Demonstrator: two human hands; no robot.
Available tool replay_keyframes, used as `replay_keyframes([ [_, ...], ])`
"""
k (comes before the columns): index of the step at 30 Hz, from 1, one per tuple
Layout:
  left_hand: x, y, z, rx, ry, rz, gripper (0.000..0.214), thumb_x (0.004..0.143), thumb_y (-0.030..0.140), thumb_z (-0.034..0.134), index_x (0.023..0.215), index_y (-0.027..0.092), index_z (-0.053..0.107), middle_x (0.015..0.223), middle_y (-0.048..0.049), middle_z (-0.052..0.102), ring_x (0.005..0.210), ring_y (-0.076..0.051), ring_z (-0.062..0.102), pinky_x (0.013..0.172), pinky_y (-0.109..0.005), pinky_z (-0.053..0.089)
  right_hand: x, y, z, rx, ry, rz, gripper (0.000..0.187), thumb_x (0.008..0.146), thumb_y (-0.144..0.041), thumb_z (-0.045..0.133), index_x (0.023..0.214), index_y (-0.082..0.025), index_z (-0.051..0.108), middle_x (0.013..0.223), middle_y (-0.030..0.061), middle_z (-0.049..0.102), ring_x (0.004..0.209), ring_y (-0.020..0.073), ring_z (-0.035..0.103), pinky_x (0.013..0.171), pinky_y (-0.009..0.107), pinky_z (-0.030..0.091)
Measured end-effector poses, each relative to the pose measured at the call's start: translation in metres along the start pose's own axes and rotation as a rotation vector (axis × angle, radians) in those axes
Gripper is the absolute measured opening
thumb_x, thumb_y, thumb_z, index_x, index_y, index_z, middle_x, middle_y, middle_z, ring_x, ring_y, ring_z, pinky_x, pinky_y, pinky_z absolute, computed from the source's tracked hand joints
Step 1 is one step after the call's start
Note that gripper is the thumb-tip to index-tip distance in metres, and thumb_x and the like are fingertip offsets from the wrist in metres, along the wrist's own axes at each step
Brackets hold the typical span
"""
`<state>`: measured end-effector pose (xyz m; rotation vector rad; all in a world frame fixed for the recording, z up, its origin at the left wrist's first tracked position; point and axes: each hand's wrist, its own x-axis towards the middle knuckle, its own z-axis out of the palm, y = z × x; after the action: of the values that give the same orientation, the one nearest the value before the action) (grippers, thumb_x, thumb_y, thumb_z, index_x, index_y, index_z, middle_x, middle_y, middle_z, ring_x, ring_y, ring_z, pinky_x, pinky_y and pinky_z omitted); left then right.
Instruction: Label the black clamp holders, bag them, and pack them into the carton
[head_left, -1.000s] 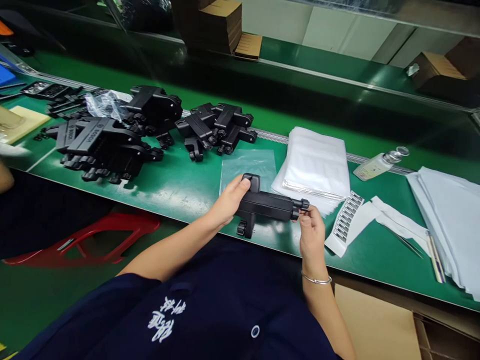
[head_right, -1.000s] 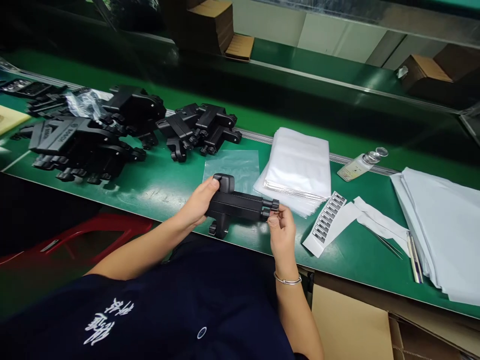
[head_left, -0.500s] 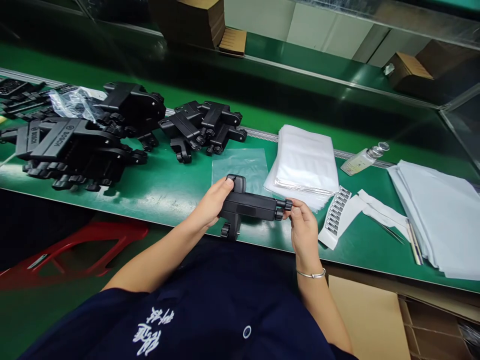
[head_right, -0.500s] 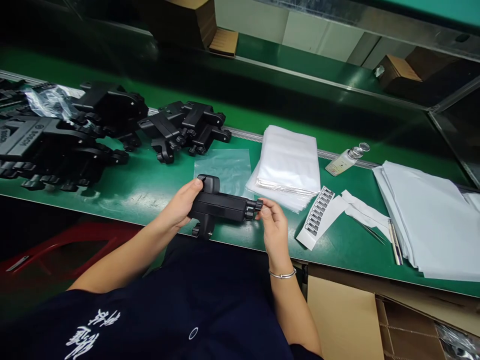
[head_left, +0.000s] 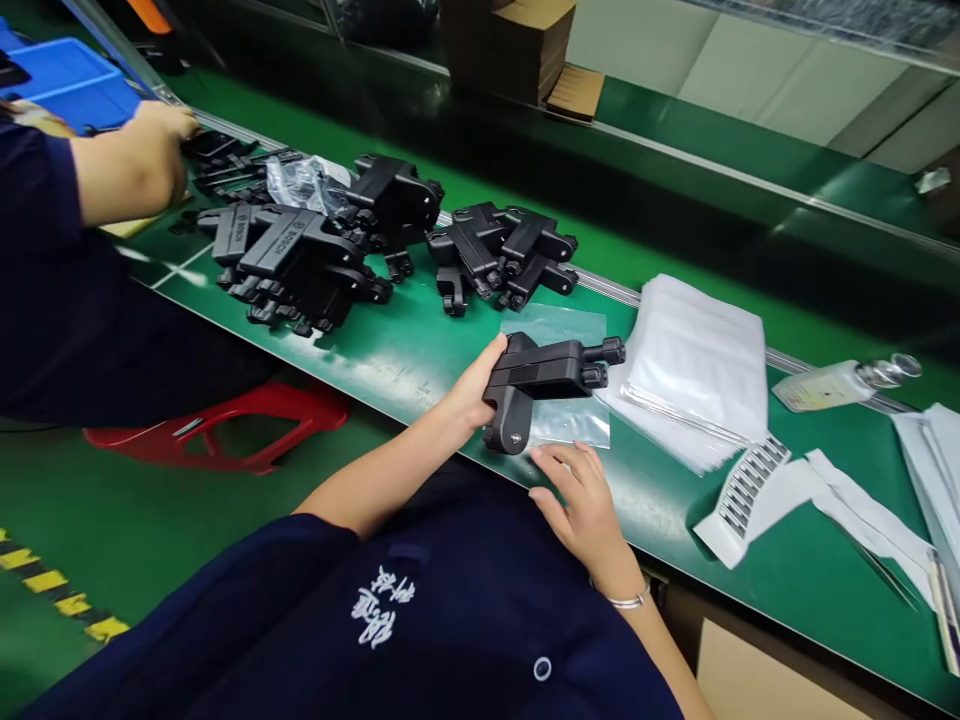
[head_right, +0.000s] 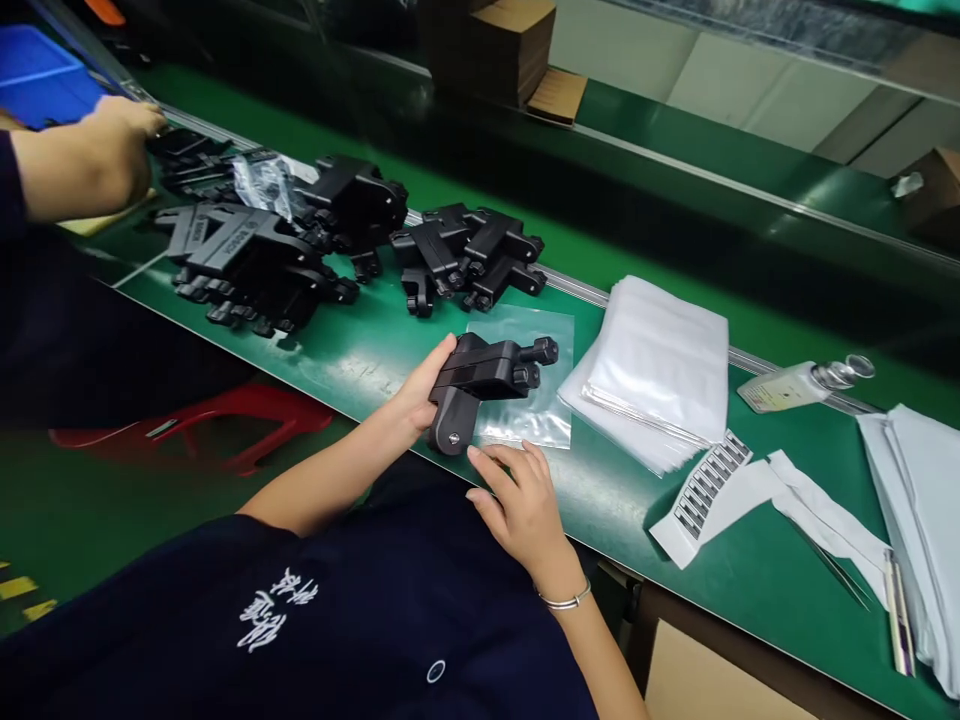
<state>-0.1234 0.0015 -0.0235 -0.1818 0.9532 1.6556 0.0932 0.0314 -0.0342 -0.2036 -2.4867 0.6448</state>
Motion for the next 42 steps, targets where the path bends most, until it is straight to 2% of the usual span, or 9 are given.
replay_keyframes([
  [4,-0.004,0.003,0.002,0.003,-0.003,-0.012,0.041,0.089,0.055,0.060,0.080,0.016,0.066,0.066,-0.0042,0.072,0.059,-0.018,0.068,0.063,-0.029,0.058,0.002,-0.001,-0.001,0.018,0.033,0.009,0.038,0.097,-0.029,0.054,0.135,-0.030,0.054,0.112,0.0078,0.066,0.103,0.0224,0.064,0.105,0.052,0.044],
  [9,-0.014,-0.008,0.010,0.274,-0.022,0.170,0.041,0.084,0.056,0.066,0.083,0.015,0.065,0.070,-0.0025,0.070,0.065,-0.016,0.067,0.063,-0.025,0.052,0.002,0.010,-0.007,0.643,0.397,0.573,0.063,0.088,-0.053,0.062,0.142,-0.027,0.044,0.128,0.0137,0.059,0.108,0.0255,0.065,0.093,0.048,0.056],
  [15,-0.035,-0.016,0.021,0.604,-0.590,0.231,0.075,0.072,0.049,0.080,0.136,0.022,0.053,0.123,-0.0107,0.066,0.117,-0.027,0.061,0.096,-0.035,0.047,-0.005,0.034,0.001,1.204,0.578,0.979,0.041,0.079,-0.059,0.069,0.096,-0.022,0.066,0.089,0.0046,0.073,0.086,0.0210,0.070,0.078,0.040,0.061],
  [18,-0.036,-0.018,0.027,0.723,-0.720,0.197,0.085,0.071,0.036,0.081,0.145,0.025,0.042,0.127,-0.0118,0.063,0.121,-0.028,0.058,0.099,-0.038,0.044,-0.013,0.036,0.006,1.227,0.547,1.015,0.047,0.081,-0.067,0.060,0.094,-0.023,0.068,0.089,0.0052,0.074,0.086,0.0226,0.071,0.078,0.041,0.061],
  [25,-0.027,-0.029,0.048,0.851,-0.484,0.360,0.034,0.085,0.047,0.061,0.105,0.019,0.065,0.085,-0.0033,0.067,0.079,-0.019,0.062,0.079,-0.032,0.047,-0.030,0.034,0.013,1.247,0.504,1.060,0.045,0.082,-0.066,0.060,0.096,-0.025,0.069,0.093,0.0037,0.075,0.078,0.0220,0.071,0.076,0.042,0.061],
  [30,-0.046,-0.019,0.043,0.988,-0.678,0.342,0.072,0.070,0.034,0.079,0.137,0.023,0.053,0.119,-0.0098,0.067,0.109,-0.029,0.064,0.093,-0.038,0.049,-0.040,0.039,-0.002,1.200,0.578,0.917,0.049,0.080,-0.068,0.062,0.106,-0.026,0.066,0.100,0.0048,0.073,0.090,0.0221,0.069,0.074,0.039,0.060],
  [34,-0.058,-0.012,0.028,1.089,-0.745,0.377,0.085,0.061,0.021,0.085,0.139,0.028,0.053,0.140,-0.0099,0.057,0.128,-0.035,0.054,0.108,-0.043,0.042,-0.045,0.040,-0.027,1.068,0.630,0.788,0.072,0.057,-0.061,0.084,0.116,-0.026,0.062,0.103,0.0058,0.071,0.090,0.0224,0.068,0.081,0.039,0.059],
  [38,-0.055,-0.016,0.021,0.924,-0.736,0.280,0.082,0.065,0.022,0.085,0.138,0.032,0.051,0.134,-0.0094,0.061,0.120,-0.030,0.061,0.102,-0.043,0.048,-0.044,0.037,-0.046,1.040,0.546,0.740,0.079,0.061,-0.060,0.084,0.127,-0.025,0.057,0.104,0.0063,0.069,0.091,0.0230,0.069,0.086,0.043,0.058],
  [42,-0.045,-0.030,0.017,0.537,-0.566,0.014,0.083,0.056,0.044,0.092,0.129,0.027,0.058,0.108,-0.0084,0.070,0.092,-0.022,0.070,0.077,-0.030,0.058,-0.039,0.034,-0.053,1.068,0.420,0.754,0.066,0.070,-0.066,0.075,0.117,-0.022,0.061,0.093,0.0065,0.071,0.075,0.0226,0.071,0.060,0.038,0.062],
])
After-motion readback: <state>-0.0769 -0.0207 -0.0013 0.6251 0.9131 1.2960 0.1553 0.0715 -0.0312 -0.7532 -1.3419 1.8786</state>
